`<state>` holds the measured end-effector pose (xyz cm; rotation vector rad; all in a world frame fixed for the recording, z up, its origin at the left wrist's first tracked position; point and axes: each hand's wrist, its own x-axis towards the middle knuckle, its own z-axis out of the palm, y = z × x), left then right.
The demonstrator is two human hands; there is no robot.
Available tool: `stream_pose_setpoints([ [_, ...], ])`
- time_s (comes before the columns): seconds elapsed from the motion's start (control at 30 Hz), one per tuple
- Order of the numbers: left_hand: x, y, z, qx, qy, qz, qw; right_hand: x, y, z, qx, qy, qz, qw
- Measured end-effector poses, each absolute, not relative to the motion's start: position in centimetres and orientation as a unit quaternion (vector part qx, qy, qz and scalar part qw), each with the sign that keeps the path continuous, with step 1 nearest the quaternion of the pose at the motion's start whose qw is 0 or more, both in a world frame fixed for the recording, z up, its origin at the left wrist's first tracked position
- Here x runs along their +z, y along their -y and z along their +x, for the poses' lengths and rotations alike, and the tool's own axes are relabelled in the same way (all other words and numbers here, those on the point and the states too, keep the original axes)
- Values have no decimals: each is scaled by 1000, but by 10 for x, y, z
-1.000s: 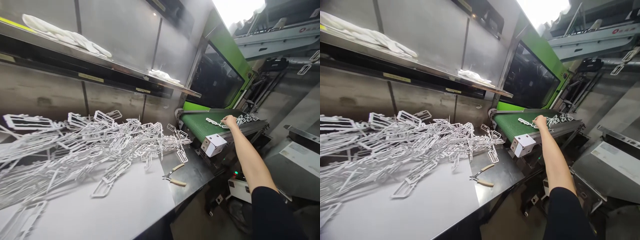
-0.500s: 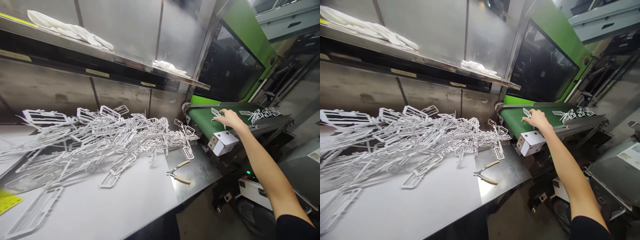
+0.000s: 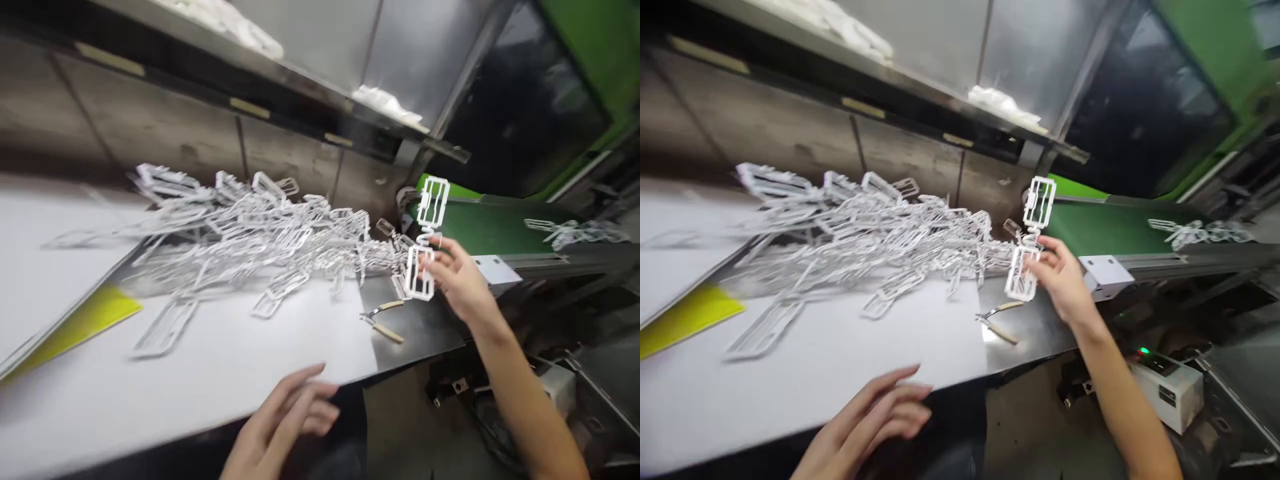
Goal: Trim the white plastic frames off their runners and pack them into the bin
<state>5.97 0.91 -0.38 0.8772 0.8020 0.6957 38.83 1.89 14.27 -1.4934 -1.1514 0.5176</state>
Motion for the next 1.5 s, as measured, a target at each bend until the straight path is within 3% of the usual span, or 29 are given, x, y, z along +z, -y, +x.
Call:
stream_pose_setpoints([
  [0.13,4,-10,70,317,-300,307,846,50,-1,282,412,411,-568,582],
  [0.3,-5,4,44,349,-327,201,855,8,13,218,477,362,-558,574],
  [0.5,-13,5,2,375,-435,272,772,3,8,212,540,400,-540,507],
  [0.7,0,-3,-34,364,-483,351,715,4,-5,238,504,385,-530,563],
  [0.9,4,-13,-58,334,-467,373,729,2,-2,241,443,375,-573,578],
  [1.5,-7,-21,-63,401,-455,248,756,27,54,227,375,377,-627,569],
])
